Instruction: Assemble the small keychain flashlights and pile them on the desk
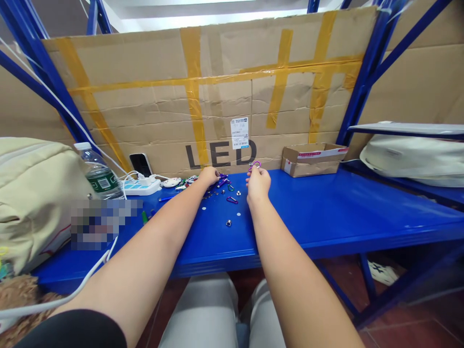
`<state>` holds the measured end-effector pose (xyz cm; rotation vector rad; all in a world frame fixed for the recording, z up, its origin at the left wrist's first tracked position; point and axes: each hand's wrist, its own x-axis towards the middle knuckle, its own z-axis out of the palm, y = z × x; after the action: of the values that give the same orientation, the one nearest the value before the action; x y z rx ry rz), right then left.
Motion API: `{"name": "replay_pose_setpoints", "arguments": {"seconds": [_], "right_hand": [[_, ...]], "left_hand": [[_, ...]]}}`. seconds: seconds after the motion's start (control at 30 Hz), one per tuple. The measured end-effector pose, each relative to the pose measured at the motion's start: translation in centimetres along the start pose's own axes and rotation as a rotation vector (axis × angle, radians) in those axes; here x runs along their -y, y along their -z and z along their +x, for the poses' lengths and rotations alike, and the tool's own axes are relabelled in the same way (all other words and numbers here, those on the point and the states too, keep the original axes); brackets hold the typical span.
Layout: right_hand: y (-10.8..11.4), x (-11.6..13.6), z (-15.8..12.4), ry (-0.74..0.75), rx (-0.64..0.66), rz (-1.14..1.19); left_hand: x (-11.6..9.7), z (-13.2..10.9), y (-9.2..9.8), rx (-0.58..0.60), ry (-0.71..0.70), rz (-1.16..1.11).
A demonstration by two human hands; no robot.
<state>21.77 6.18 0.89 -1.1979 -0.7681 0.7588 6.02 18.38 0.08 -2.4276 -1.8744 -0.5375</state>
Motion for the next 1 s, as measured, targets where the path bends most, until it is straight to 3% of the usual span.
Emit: {"name": "replay_pose_setpoints", "arguments": {"seconds": [0.23,0.4,0.53,0.73,0.87,1.0], "right_hand": [[0.0,-0.2,0.2,-0.007,-0.014,0.078],[0.1,0.0,-0.2,-0.058,0.026,0.111],[-0.1,-0.2,-0.5,-0.034,0.143,0.048],[-0.6,-0.9,-0.9,0.155,0.342,-0.157],[-0.7,-1.5,-0.9,0.255,0.384,-0.307],[-0.7,-1.9,-0.7,0.316,0.384,-0.434]], "left_hand": [[0.5,-0.7,1.6,-0.130,0.001,-0.396],[0.4,-2.3,3.7,-0.248,-0.135,-0.536],[0.3,-5.7,5.6,-0.261,-0.271,-0.529],[1.7,-12.0,8.3,-0.257,-0.462,-0.305],[3.9,-14.5,9.4,-0.258,-0.457,-0.208],[6.2,-15.3,9.5,-0.216,-0.386,-0.209]]}}
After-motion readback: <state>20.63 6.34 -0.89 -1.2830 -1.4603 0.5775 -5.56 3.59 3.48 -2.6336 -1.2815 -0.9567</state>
